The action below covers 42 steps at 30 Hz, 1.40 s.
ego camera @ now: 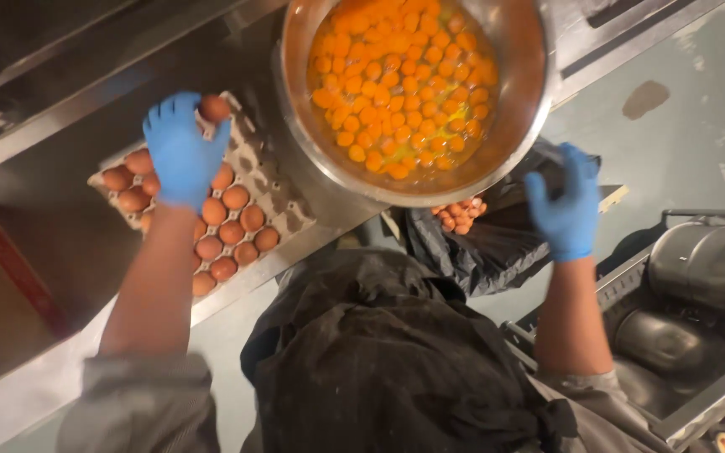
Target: Crack a large quantity of eggs into a metal bowl.
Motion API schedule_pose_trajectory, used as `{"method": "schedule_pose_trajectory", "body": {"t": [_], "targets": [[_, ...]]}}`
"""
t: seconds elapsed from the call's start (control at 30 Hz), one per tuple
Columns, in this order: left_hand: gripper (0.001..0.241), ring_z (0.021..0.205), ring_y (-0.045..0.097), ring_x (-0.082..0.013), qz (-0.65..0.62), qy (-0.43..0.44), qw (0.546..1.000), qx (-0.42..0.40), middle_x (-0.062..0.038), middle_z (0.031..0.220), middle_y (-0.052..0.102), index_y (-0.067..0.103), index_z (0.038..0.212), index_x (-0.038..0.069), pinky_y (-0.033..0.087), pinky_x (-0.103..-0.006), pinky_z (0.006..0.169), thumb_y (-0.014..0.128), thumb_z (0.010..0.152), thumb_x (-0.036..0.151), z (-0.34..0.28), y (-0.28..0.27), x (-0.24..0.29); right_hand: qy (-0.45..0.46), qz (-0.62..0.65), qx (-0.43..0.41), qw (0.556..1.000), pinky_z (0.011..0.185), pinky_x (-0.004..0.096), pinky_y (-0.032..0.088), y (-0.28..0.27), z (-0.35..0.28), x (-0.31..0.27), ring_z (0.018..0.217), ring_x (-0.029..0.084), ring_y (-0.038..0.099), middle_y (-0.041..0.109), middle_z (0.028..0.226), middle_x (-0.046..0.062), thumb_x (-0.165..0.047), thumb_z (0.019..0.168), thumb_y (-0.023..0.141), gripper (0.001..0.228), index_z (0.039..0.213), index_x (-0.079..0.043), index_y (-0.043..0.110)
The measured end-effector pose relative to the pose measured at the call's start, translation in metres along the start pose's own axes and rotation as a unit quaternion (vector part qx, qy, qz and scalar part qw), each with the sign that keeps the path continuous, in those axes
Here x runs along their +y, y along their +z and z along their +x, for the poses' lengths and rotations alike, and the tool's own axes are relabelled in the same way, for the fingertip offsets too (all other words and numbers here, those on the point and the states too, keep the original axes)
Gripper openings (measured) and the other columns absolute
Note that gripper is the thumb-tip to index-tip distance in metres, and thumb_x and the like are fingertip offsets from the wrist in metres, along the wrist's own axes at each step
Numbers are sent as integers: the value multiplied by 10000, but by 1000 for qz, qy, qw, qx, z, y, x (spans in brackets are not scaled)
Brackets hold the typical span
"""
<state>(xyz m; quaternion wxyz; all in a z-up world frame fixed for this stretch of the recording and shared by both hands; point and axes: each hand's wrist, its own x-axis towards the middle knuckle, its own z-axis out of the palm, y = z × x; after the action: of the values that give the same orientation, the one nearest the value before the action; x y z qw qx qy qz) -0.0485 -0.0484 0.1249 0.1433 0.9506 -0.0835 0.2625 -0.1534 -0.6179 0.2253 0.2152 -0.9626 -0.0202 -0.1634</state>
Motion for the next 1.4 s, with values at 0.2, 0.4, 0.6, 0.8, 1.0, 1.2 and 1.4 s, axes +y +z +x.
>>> {"method": "schedule_pose_trajectory", "body": {"t": [0.2,0.4,0.6,0.8,1.0,1.2,1.4], "targets": [[384,1145,592,-361,-290,17,955,-65,-143,1191,640,638,1155,65,471,-472,1011,834,853,198,21,-123,180,-144,121,-23,982,1122,471,464,23,9,-127,1351,430,531,520,1433,278,-183,796,866,682,1382,2,570],[486,1159,637,-369,-341,51,926,-153,-150,1201,672,647,1180,67,481,-481,1002,770,851,404,-16,-92,234,-290,128,-39,948,858,398,583,69,5,-149,1008,340,707,655,1249,182,-204,839,873,464,1250,-114,677],[400,1017,681,-344,-177,-71,957,-217,-132,1116,700,668,1168,100,509,-479,870,693,929,418,-56,-96,153,-100,-23,-93,990,723,444,551,69,26,-60,871,385,701,723,1065,166,-232,954,824,348,1251,-88,714],[434,843,656,-298,40,-79,939,-331,-127,941,652,638,1024,88,505,-469,706,742,834,465,-145,-51,102,-106,8,-95,990,842,457,569,66,34,-23,967,415,703,705,1104,193,-227,930,820,377,1242,-64,685],[544,808,657,-257,184,-58,937,-292,-86,931,640,612,1066,116,501,-400,623,793,712,487,-152,-25,108,-65,34,-77,994,785,482,566,94,62,-22,918,446,699,723,1001,217,-331,908,858,471,1179,-9,647],[106,720,641,-201,268,20,926,-265,-41,826,623,614,933,171,478,-381,689,704,900,217,-176,7,94,-54,-68,-121,989,700,510,565,104,79,-34,783,464,704,725,847,224,-500,896,856,518,1067,-40,691],[117,750,677,-249,199,7,936,-291,-86,845,645,636,924,103,506,-393,688,681,872,197,-158,-24,92,20,116,10,993,900,419,581,42,60,1,968,380,750,743,1059,203,-302,997,810,407,1255,-16,679]]}}
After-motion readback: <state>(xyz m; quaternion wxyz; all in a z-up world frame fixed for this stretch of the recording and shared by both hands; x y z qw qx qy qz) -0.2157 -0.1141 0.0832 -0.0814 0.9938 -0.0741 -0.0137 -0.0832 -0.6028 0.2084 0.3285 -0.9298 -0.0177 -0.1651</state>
